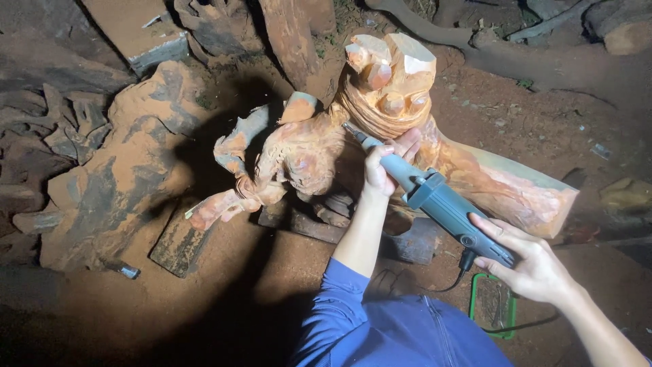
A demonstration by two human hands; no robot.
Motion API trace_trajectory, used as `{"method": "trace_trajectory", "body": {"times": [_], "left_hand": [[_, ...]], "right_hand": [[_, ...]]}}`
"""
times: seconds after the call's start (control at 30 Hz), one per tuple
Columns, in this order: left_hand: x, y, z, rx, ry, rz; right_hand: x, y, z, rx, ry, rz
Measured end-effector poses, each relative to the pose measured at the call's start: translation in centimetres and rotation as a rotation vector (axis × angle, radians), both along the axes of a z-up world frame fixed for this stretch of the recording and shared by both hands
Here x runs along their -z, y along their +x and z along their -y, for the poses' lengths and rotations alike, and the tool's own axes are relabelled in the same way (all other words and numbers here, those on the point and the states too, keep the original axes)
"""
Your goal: Using a power carving tool to refine details and texture on a large wooden sculpture.
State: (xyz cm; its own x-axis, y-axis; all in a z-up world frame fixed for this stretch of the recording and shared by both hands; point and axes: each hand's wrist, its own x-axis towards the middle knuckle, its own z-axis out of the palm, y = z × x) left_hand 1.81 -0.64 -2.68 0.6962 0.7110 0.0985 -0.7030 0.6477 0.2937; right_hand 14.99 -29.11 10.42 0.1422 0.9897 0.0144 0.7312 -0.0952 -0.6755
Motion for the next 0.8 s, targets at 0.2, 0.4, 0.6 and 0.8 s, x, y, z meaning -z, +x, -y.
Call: {"method": "trace_trajectory", "body": {"times": [0.2, 0.4, 0.6, 0.8], "left_hand": [[-0.6, 0.1, 0.3, -0.041, -0.097, -0.084], [-0.7, 0.5, 0.5, -0.082, -0.077, -0.125], [-0.5, 0.8, 0.6, -0.11, -0.064, -0.155], [-1.3, 0.8, 0.9, -0.14, -0.052, -0.199]], "right_hand": [[0.8, 0.4, 0.2, -0.002, 0.026, -0.019], [1.3, 0.6, 0.6, -0.014, 0.065, -0.052], [2.7, 1.1, 1.2, -0.04, 0.137, -0.111], [3.9, 1.5, 1.6, -0.026, 0.153, -0.159]]}}
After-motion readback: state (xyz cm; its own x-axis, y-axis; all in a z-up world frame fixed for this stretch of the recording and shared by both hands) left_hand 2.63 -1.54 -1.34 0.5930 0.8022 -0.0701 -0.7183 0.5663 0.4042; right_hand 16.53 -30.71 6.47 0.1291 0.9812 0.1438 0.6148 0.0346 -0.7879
